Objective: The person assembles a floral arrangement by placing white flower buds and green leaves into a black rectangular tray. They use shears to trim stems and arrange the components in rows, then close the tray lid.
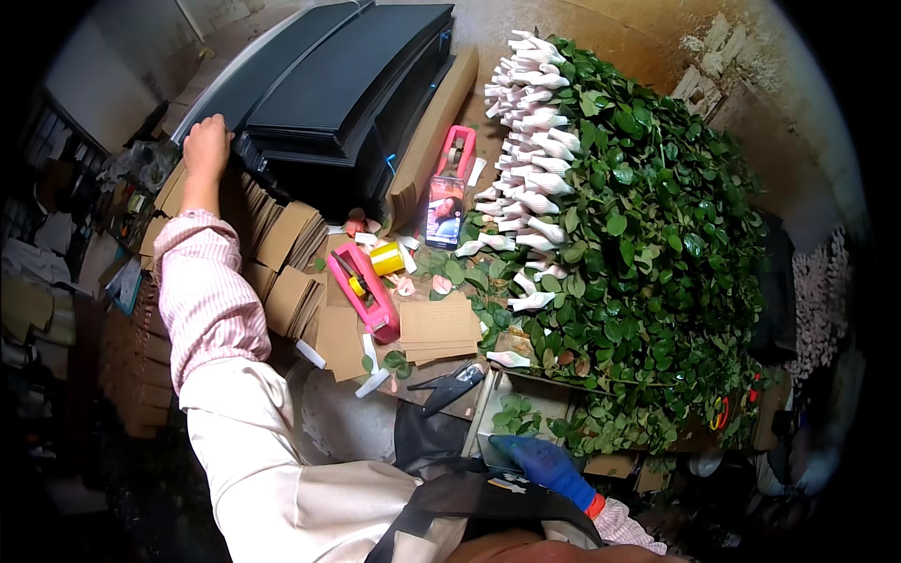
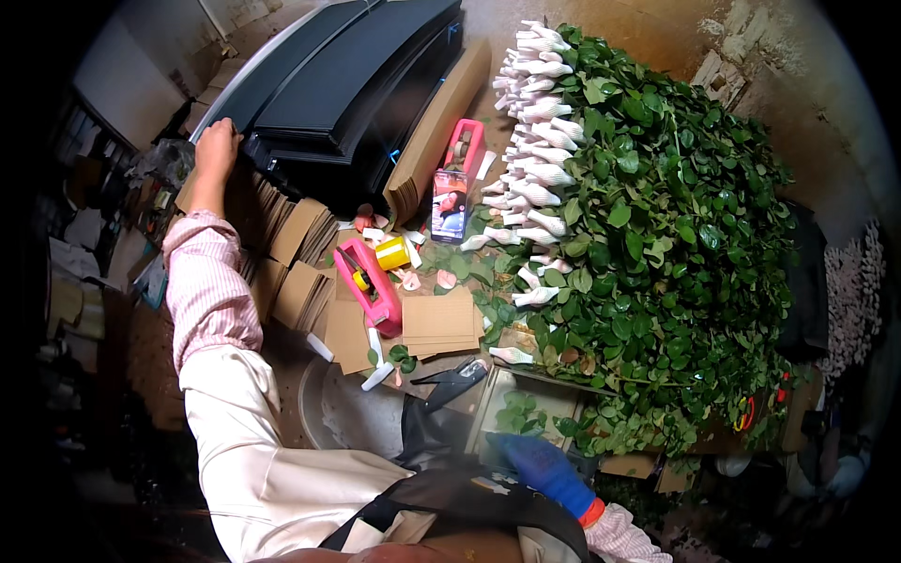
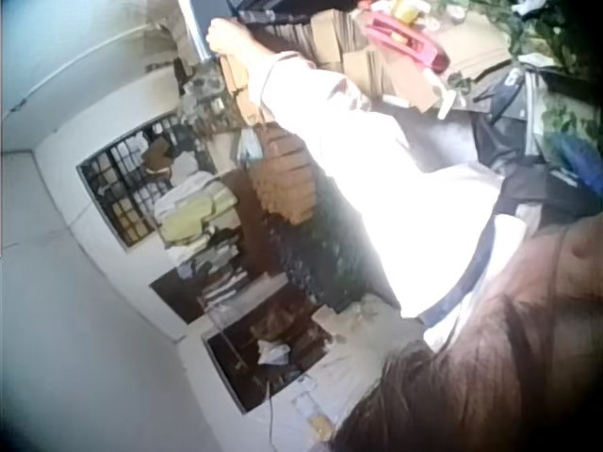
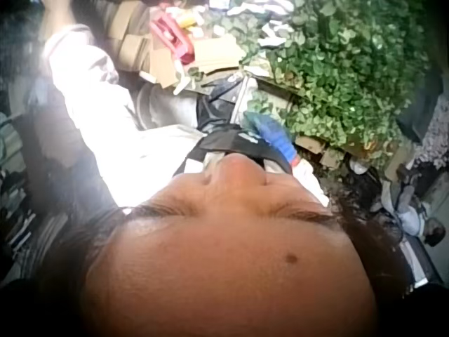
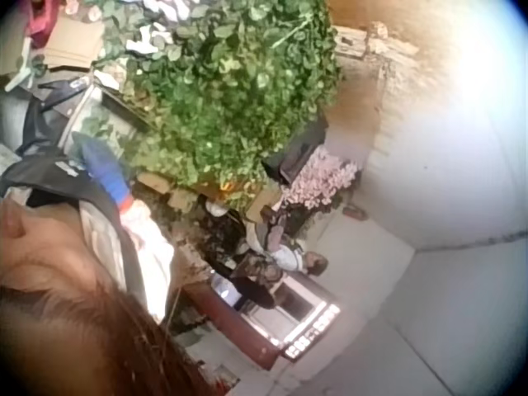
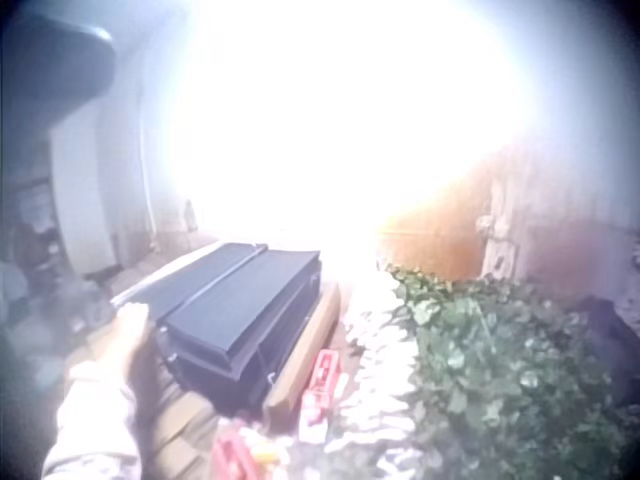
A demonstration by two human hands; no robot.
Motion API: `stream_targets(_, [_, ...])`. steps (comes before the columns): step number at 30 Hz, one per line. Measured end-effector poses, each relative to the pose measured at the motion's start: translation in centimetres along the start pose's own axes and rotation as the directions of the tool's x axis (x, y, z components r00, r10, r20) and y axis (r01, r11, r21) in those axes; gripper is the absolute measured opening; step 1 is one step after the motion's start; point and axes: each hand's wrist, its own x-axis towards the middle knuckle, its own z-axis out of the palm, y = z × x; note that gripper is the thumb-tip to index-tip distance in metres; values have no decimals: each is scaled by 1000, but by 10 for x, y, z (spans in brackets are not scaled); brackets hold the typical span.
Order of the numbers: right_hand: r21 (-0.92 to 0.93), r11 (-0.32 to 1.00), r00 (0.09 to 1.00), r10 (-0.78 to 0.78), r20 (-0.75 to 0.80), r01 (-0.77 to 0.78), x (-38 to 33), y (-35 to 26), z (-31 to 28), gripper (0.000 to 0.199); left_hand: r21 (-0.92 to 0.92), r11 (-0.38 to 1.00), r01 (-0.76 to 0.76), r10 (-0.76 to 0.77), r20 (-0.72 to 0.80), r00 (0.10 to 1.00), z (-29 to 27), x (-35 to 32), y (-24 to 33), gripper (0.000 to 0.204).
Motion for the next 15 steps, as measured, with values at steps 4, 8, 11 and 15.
stream_targets(4, [27, 1000, 999, -7, -46, 8, 17, -26, -35, 55, -164, 983, -85, 4, -440, 898, -79, 18, -15, 17])
stream_targets(8, [63, 985, 967, -142, -213, 159, 13, -52, -51, 54, -601, 701, -385, -125, -634, 763, -173, -15, 51, 21])
stream_targets(11, [-115, 974, 869, -226, -440, 195, 22, -75, -83, 60, -816, 229, -531, -160, -570, 806, -247, -76, 139, 39])
stream_targets(15, [-323, 914, 398, -399, -826, 246, 30, -98, -126, 90, -776, -150, -613, -88, -607, 790, -347, -198, 236, 37])
